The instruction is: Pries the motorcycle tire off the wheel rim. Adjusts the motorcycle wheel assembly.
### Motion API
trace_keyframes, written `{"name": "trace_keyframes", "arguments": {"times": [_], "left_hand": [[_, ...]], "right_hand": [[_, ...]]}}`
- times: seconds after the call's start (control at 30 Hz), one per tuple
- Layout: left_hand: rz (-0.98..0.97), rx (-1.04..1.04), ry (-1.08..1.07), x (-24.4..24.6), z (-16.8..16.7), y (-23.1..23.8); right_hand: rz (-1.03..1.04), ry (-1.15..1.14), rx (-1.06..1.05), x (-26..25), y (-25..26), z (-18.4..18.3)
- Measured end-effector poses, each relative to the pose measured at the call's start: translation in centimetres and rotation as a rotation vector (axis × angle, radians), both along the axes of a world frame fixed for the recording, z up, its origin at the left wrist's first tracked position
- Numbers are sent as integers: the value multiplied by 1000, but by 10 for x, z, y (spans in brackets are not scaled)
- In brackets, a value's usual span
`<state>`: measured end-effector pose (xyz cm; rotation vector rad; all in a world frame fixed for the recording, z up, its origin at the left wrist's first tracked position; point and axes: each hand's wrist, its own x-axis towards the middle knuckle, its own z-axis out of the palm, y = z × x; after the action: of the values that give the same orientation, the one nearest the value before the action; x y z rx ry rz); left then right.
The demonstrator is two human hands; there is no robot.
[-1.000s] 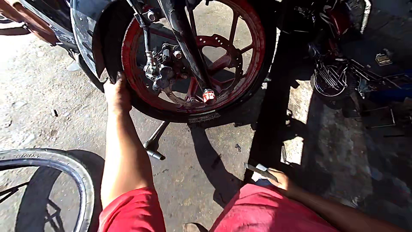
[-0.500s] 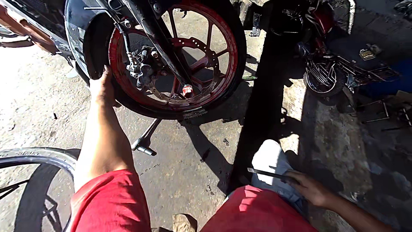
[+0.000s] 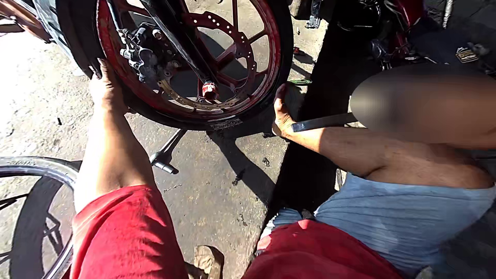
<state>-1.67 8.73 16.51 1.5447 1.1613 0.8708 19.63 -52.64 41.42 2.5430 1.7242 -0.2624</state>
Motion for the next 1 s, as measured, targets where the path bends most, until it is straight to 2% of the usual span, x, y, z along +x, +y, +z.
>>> {"name": "trace_keyframes", "arguments": {"times": [0.1, 0.17, 0.23, 0.3, 0.47, 0.6, 0.73, 0.8, 0.9, 1.0], "left_hand": [[19, 52, 31, 5, 27, -5], [54, 17, 46, 8, 31, -10], [44, 11, -13, 8, 25, -13], [-2, 43, -122, 12, 18, -10], [-87, -64, -361, -1, -23, -14], [-110, -153, -384, -7, -67, -41], [-65, -283, -418, -6, -92, -85], [-41, -284, -452, -4, -97, -94], [11, -245, -470, 0, -99, -102], [98, -168, -436, 9, -103, -117]], "right_hand": [[209, 196, -141, -10, 28, -40], [296, 335, -303, -12, 56, -65], [313, 426, -440, -17, 88, -87], [268, 502, -465, -23, 116, -108], [41, 795, -250, -35, 183, -151], [-255, 959, 29, -54, 248, -201], [-373, 852, 231, -79, 299, -265], [-397, 754, 323, -89, 312, -293], [-405, 651, 391, -96, 324, -314], [-328, 587, 451, -91, 332, -325]]}}
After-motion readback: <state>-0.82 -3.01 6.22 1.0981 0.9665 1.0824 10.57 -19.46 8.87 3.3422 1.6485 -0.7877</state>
